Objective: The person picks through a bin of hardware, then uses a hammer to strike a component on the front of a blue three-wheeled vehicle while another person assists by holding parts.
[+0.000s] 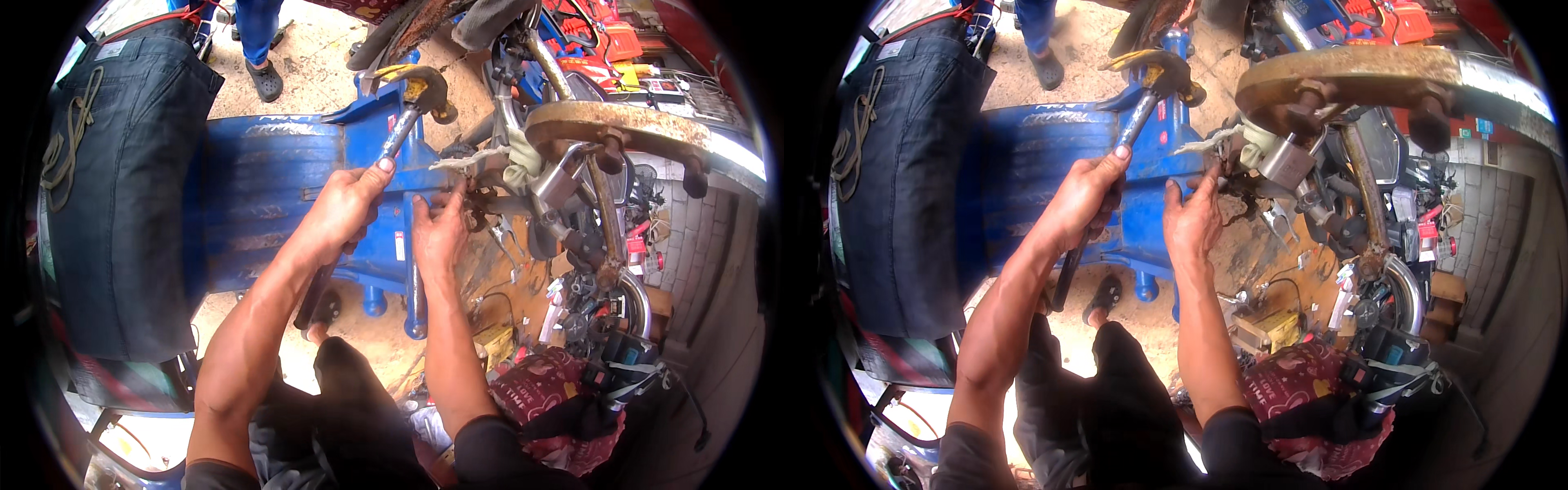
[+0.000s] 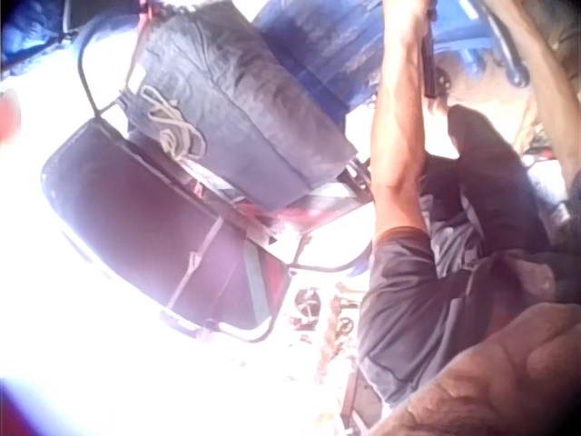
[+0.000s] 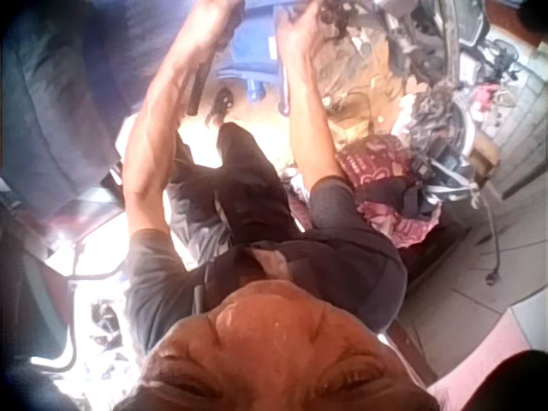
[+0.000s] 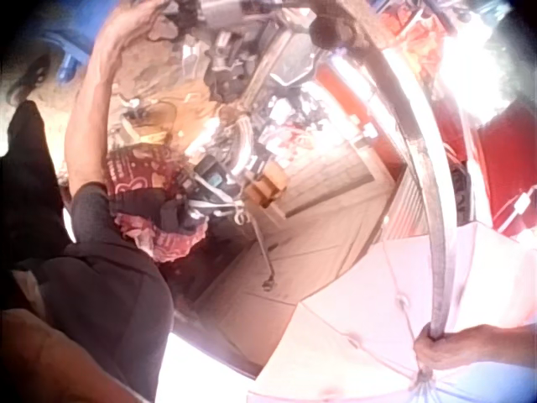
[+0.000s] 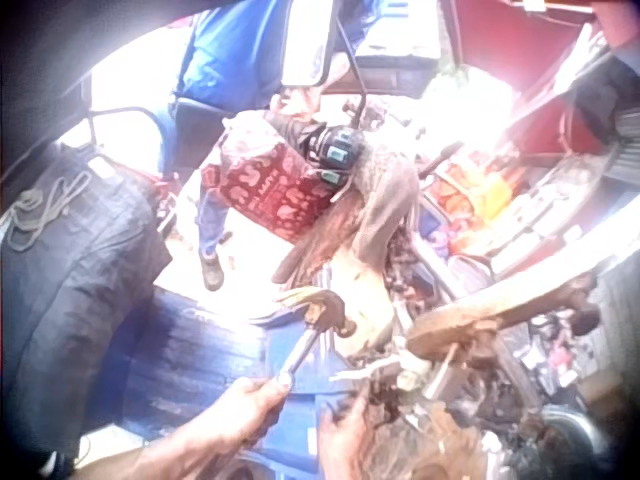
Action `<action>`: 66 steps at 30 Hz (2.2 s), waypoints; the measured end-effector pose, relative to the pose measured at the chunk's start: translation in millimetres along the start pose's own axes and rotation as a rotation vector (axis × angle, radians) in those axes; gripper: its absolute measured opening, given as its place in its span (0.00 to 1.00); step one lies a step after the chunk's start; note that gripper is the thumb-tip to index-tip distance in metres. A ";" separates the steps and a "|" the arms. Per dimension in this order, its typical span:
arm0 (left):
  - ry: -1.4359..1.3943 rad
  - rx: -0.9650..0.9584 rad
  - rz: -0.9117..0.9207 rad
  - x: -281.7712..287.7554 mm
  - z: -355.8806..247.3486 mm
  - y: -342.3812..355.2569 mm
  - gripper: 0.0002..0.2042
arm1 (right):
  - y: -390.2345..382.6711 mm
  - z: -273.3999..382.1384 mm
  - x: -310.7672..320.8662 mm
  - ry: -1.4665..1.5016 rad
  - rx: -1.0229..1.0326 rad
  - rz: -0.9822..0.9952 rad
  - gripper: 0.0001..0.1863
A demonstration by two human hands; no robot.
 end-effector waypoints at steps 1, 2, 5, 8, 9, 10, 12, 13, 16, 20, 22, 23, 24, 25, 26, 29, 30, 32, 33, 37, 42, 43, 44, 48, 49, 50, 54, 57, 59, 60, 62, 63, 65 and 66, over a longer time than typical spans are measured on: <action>0.010 0.005 0.016 -4.5 0.6 0.9 0.25 | 0.3 4.1 1.0 0.016 -0.012 0.013 0.39; 0.021 0.010 0.032 -9.7 2.0 2.1 0.25 | 0.7 6.9 1.3 0.033 -0.024 0.026 0.39; 0.093 0.113 0.128 -15.6 13.3 0.4 0.25 | -3.7 4.0 -2.3 0.082 -0.095 0.079 0.39; 0.144 0.123 0.146 -9.9 11.5 -0.1 0.25 | -5.4 -1.9 -0.8 0.123 -0.102 0.042 0.37; 0.153 0.103 0.130 -7.4 8.4 -0.5 0.25 | -3.6 -2.5 1.4 0.168 -0.103 0.017 0.36; 0.095 0.080 0.099 -7.5 5.4 -2.9 0.25 | -1.3 -3.4 4.0 0.212 -0.103 -0.007 0.35; 0.030 0.064 0.079 -4.9 2.7 -3.2 0.25 | 1.5 -6.0 5.9 0.303 -0.111 -0.043 0.32; -0.005 0.056 0.070 -3.8 3.3 -2.9 0.25 | 2.6 -7.8 5.2 0.349 -0.118 -0.054 0.30; -0.043 0.059 0.087 -8.3 6.9 0.4 0.25 | 8.1 -1.2 9.2 0.342 -0.082 -0.100 0.27; 0.110 0.160 0.153 -16.8 14.4 4.2 0.25 | 2.1 -6.1 4.2 0.437 -0.054 -0.064 0.26; 0.184 0.071 0.117 -14.2 -4.1 3.1 0.25 | -7.7 -25.3 2.6 0.564 -0.133 -0.053 0.26; 0.221 0.026 0.098 -13.4 -13.2 2.6 0.25 | -12.8 -35.2 1.3 0.627 -0.173 -0.048 0.26; 0.148 0.008 0.071 -10.7 -18.4 2.7 0.25 | -17.4 -38.7 2.1 0.623 -0.181 -0.057 0.24; 0.094 -0.017 0.050 -10.7 -20.4 3.5 0.25 | -18.4 -40.2 1.0 0.624 -0.177 -0.049 0.24; 0.041 -0.041 0.029 -12.2 -21.3 4.9 0.25 | -19.3 -41.5 0.1 0.625 -0.174 -0.040 0.24; 0.233 0.118 0.081 -23.0 -5.5 2.8 0.25 | -19.9 -45.5 -5.2 0.641 -0.213 -0.017 0.23; 0.266 0.100 0.086 -21.9 -11.7 2.5 0.25 | -21.9 -46.7 -6.0 0.646 -0.238 -0.020 0.22; 0.319 0.044 0.063 -17.6 -30.1 1.7 0.25 | -29.1 -50.5 -1.6 0.707 -0.285 -0.066 0.22; 0.337 0.001 0.031 -14.9 -44.2 -0.9 0.25 | -32.6 -50.6 -0.2 0.740 -0.303 -0.089 0.21; 0.051 -0.122 0.008 -21.2 -50.8 -1.5 0.26 | -46.4 -46.1 -13.8 0.825 -0.290 -0.116 0.20; 0.360 0.074 0.008 -11.4 -22.1 6.5 0.26 | -38.4 -33.6 -0.7 0.697 -0.229 -0.031 0.21; 0.287 0.087 0.005 -6.0 -24.5 1.5 0.26 | -40.0 -32.5 2.1 0.664 -0.210 -0.013 0.21; 0.211 0.044 0.024 -5.3 -30.1 1.3 0.26 | -38.7 -46.0 -0.4 0.693 -0.188 -0.026 0.21; -0.173 0.086 0.008 -17.2 -27.8 -10.7 0.24 | -45.3 -58.8 -0.9 0.697 -0.259 -0.071 0.22; -0.160 0.126 0.022 -20.4 -14.2 -11.7 0.24 | -49.0 -57.8 -3.2 0.692 -0.266 -0.064 0.22; -0.059 0.132 0.121 -25.9 6.1 -5.6 0.24 | -52.3 -58.4 -6.6 0.687 -0.274 -0.056 0.22; 0.101 0.162 0.022 -9.4 -17.8 -15.2 0.25 | -42.2 -62.6 4.3 0.637 -0.254 -0.050 0.23; -0.073 -0.037 -0.042 -6.3 -57.9 -17.5 0.25 | -36.7 -65.9 10.1 0.632 -0.229 -0.077 0.22; -0.105 0.014 -0.028 -15.3 -40.2 -11.4 0.25 | -36.4 -63.9 8.1 0.646 -0.249 -0.088 0.22; -0.010 0.120 0.042 -25.3 -12.9 -8.2 0.24 | -39.0 -64.2 8.3 0.647 -0.265 -0.091 0.22; 0.000 0.256 0.082 -24.1 2.9 -9.9 0.24 | -38.2 -59.6 11.1 0.618 -0.263 -0.043 0.22; 0.006 0.242 0.032 -10.9 -2.4 -8.0 0.24 | -37.7 -57.1 10.3 0.606 -0.262 -0.021 0.22; -0.002 0.154 -0.054 0.9 -22.3 -4.6 0.23 | -40.5 -62.0 18.1 0.592 -0.298 -0.018 0.22; -0.049 0.015 -0.064 6.2 -36.7 -3.5 0.23 | -39.9 -60.6 20.5 0.592 -0.306 -0.021 0.22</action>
Point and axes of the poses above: each hand's wrist, its own y-axis towards the middle knuckle, its own x-axis out of the back of the hand, z = x × y, the point moved 9 cm from there along y, towards the middle knuckle, and after that the axes turned 3 degrees about -x, right-handed, at the moved point
